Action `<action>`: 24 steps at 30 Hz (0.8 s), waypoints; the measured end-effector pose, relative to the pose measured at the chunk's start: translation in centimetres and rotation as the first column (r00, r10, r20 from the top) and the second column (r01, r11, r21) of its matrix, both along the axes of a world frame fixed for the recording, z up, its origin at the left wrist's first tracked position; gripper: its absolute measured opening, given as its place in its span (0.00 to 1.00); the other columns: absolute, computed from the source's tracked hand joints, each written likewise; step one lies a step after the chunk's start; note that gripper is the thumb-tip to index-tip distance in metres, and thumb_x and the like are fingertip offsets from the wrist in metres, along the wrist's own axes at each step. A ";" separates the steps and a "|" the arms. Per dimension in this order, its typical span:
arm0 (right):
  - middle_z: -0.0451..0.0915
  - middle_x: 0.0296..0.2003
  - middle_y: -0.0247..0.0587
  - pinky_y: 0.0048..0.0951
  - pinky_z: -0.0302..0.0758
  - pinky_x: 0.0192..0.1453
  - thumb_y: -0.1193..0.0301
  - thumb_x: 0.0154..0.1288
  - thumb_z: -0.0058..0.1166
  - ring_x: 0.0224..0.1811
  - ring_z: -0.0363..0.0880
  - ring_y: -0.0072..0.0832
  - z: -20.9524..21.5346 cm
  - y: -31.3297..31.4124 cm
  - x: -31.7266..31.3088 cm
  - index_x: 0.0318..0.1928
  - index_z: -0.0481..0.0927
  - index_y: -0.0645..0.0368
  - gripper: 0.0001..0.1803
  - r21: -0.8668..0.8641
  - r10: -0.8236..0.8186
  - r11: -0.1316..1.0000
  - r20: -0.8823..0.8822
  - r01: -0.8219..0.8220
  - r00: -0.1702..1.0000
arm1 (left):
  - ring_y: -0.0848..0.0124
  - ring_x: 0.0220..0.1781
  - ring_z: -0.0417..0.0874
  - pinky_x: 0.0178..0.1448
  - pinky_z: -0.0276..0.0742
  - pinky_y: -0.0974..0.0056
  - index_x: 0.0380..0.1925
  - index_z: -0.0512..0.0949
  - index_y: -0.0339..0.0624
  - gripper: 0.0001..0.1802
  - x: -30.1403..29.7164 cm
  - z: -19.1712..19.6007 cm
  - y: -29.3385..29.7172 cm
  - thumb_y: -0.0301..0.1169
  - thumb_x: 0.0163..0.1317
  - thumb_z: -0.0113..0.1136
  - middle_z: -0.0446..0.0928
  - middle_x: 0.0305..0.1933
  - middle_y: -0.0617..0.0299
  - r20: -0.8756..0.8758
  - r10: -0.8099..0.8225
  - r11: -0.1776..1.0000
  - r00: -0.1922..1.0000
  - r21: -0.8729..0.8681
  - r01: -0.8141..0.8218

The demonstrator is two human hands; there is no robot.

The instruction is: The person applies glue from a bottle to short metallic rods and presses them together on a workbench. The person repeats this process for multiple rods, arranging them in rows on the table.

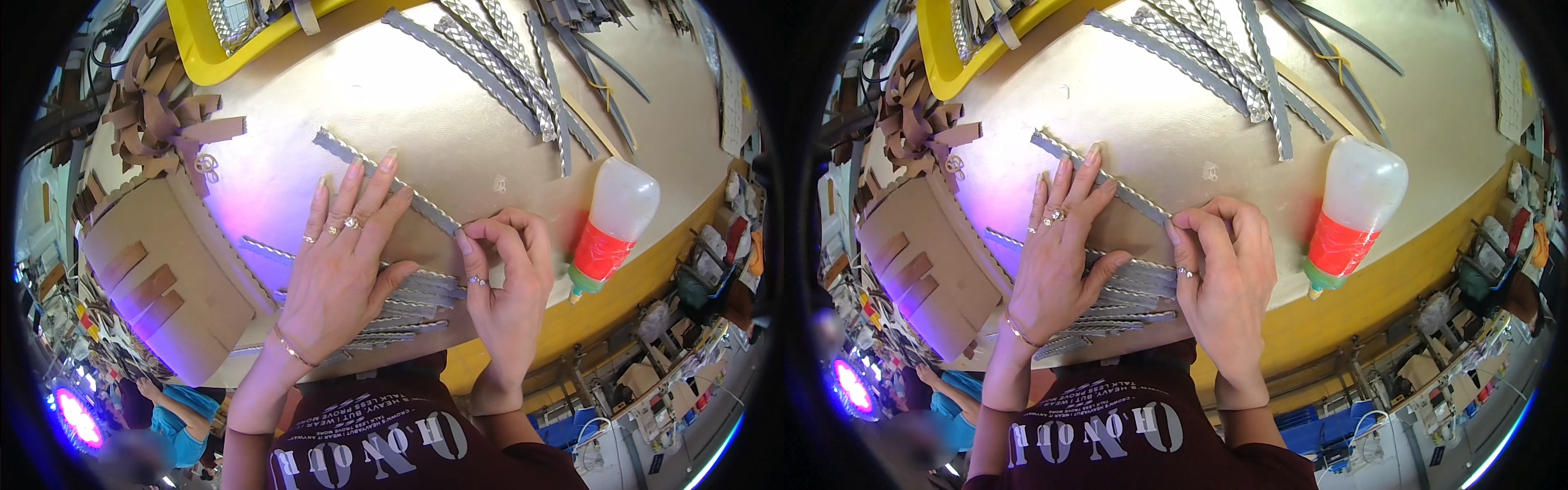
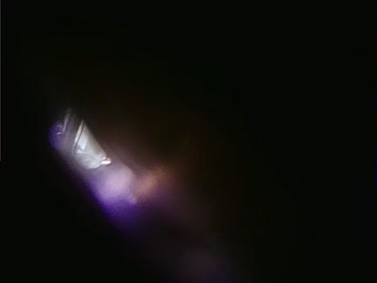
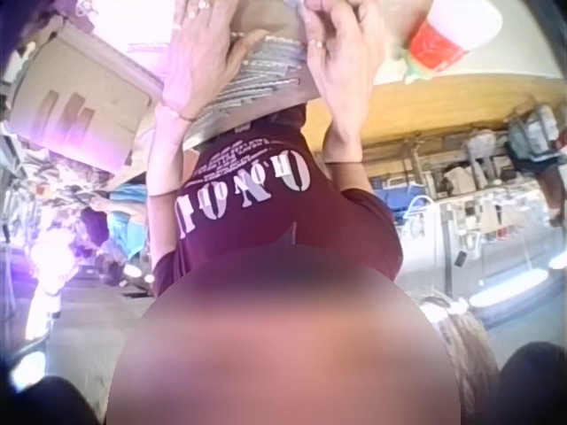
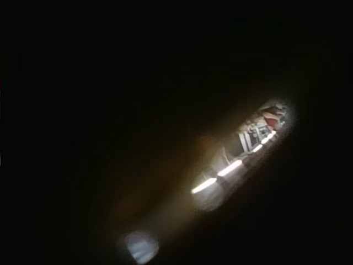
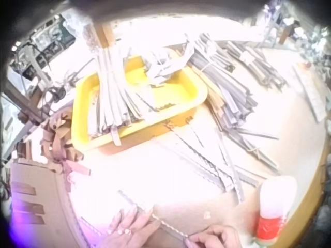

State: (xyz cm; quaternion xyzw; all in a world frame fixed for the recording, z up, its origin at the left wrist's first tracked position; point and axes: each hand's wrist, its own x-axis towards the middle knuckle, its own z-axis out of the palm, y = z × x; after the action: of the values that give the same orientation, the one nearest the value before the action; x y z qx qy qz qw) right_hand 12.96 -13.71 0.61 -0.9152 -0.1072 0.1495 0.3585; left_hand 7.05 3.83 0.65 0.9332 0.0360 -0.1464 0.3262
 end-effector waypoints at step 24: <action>0.73 0.40 0.44 0.34 0.73 0.46 0.76 0.61 0.63 0.40 0.76 0.36 0.5 0.4 -0.4 0.42 0.80 0.61 0.09 0.019 -0.008 1.000 0.053 0.007 0.999 | 0.51 0.79 0.51 0.78 0.48 0.43 0.67 0.65 0.39 0.39 -0.3 0.2 -0.3 0.45 0.59 0.65 0.52 0.78 0.53 0.024 -0.047 0.992 0.999 0.119 0.044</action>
State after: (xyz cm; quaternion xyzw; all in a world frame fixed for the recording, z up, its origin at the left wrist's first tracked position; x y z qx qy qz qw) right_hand 12.52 -13.33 1.08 -0.9159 -0.1145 0.1230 0.3646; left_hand 6.74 3.55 0.85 0.9534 0.0191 -0.1389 0.2673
